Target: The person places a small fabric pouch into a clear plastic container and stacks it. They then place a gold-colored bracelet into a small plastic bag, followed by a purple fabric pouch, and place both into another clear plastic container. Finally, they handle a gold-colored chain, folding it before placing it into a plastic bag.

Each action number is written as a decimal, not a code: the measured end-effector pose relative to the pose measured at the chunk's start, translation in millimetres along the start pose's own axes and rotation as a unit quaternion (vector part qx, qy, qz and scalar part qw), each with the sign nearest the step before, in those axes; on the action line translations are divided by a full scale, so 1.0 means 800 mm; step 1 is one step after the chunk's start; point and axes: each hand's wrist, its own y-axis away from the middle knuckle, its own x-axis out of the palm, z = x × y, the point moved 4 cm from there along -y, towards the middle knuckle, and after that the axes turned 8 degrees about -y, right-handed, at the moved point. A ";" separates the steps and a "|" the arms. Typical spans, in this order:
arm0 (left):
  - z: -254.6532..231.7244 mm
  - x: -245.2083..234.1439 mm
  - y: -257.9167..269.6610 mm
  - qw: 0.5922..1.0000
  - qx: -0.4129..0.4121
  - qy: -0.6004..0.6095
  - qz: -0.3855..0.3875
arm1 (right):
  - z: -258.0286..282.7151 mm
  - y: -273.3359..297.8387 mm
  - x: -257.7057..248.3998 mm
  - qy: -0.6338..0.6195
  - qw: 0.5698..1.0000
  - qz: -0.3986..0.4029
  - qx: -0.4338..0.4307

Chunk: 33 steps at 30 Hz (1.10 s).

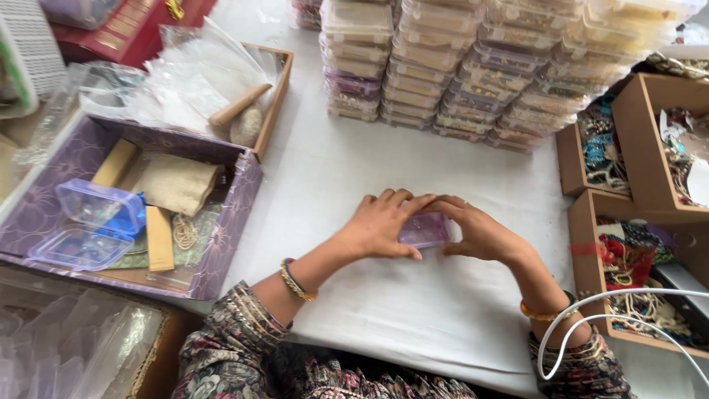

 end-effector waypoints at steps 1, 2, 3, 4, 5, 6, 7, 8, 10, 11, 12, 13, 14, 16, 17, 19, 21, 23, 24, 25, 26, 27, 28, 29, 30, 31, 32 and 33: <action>-0.004 0.000 0.000 1.000 -0.002 -0.007 -0.003 | -0.014 -0.002 -0.001 0.001 1.000 -0.002 -0.008; -0.007 0.004 0.001 0.999 -0.019 -0.028 0.028 | -0.027 -0.004 -0.003 -0.092 0.995 -0.003 -0.024; -0.010 0.008 0.001 0.996 -0.035 -0.047 0.060 | -0.041 -0.005 -0.005 -0.184 0.982 -0.003 -0.040; -0.005 0.011 0.001 0.996 -0.038 -0.053 0.057 | -0.051 -0.008 -0.002 -0.183 0.982 -0.003 -0.047; 0.000 0.014 0.000 0.996 -0.047 -0.049 0.054 | -0.065 -0.010 -0.004 -0.273 0.961 -0.036 -0.030; 0.004 0.017 -0.002 0.996 -0.055 -0.044 0.050 | -0.079 -0.012 -0.005 -0.361 0.930 -0.068 -0.012; 0.010 -0.001 -0.002 0.996 -0.057 -0.049 0.045 | -0.084 -0.015 0.000 -0.358 0.931 -0.068 -0.018; 0.017 -0.022 -0.004 0.996 -0.077 -0.033 0.003 | -0.095 -0.016 0.002 -0.376 0.921 -0.096 0.018; 0.047 -0.060 -0.005 0.994 -0.095 -0.025 -0.042 | -0.103 -0.019 0.007 -0.395 0.909 -0.127 0.046; 0.069 -0.093 -0.003 0.977 -0.079 -0.008 -0.200 | -0.101 -0.021 0.008 -0.375 0.916 -0.133 0.056; 0.090 -0.124 0.003 0.934 -0.059 0.010 -0.352 | -0.100 -0.023 0.009 -0.354 0.922 -0.139 0.066; 0.112 -0.153 -0.012 0.934 -0.056 0.007 -0.353 | -0.096 -0.023 0.009 -0.355 0.922 -0.142 0.063; 0.135 -0.184 -0.025 0.922 -0.102 -0.049 -0.369 | -0.093 -0.023 0.010 -0.332 0.929 -0.146 0.074; 0.166 -0.238 -0.053 0.904 -0.146 -0.108 -0.387 | -0.093 -0.024 0.009 -0.309 0.936 -0.150 0.081; 0.174 -0.261 -0.068 0.900 -0.154 -0.136 -0.384 | -0.096 -0.025 0.010 -0.304 0.936 -0.155 0.087; 0.200 -0.286 -0.104 0.895 -0.159 -0.168 -0.383 | -0.100 -0.027 0.011 -0.300 0.936 -0.162 0.088; 0.239 -0.281 -0.154 0.926 -0.146 -0.167 -0.306 | -0.103 -0.028 0.012 -0.300 0.936 -0.162 0.084; 0.248 -0.272 -0.186 0.938 -0.125 -0.171 -0.276 | -0.103 -0.029 0.011 -0.297 0.937 -0.163 0.085; 0.252 -0.264 -0.204 0.948 -0.109 -0.172 -0.244 | -0.103 -0.029 0.012 -0.294 0.938 -0.159 0.089; 0.240 -0.265 -0.204 0.948 -0.106 -0.173 -0.245 | -0.100 -0.029 0.009 -0.293 0.938 -0.163 0.088; 0.233 -0.266 -0.203 0.951 -0.144 -0.143 -0.233 | -0.099 -0.029 0.007 -0.290 0.939 -0.161 0.094; 0.227 -0.264 -0.200 0.952 -0.183 -0.112 -0.218 | -0.096 -0.029 0.008 -0.289 0.939 -0.157 0.102; 0.222 -0.263 -0.198 0.952 -0.182 -0.114 -0.217 | -0.098 -0.030 0.008 -0.290 0.938 -0.158 0.101; 0.218 -0.263 -0.195 0.953 -0.181 -0.100 -0.223 | -0.099 -0.030 0.008 -0.287 0.939 -0.158 0.102; 0.214 -0.263 -0.192 0.953 -0.181 -0.086 -0.229 | -0.101 -0.031 0.008 -0.284 0.940 -0.157 0.103; 0.204 -0.261 -0.184 0.953 -0.180 -0.087 -0.228 | -0.105 -0.030 0.009 -0.286 0.940 -0.158 0.103; 0.190 -0.266 -0.172 0.934 -0.155 -0.106 -0.303 | -0.109 -0.030 0.010 -0.289 0.939 -0.159 0.101; 0.178 -0.273 -0.157 0.909 -0.128 -0.125 -0.377 | -0.112 -0.033 0.013 -0.294 0.937 -0.159 0.098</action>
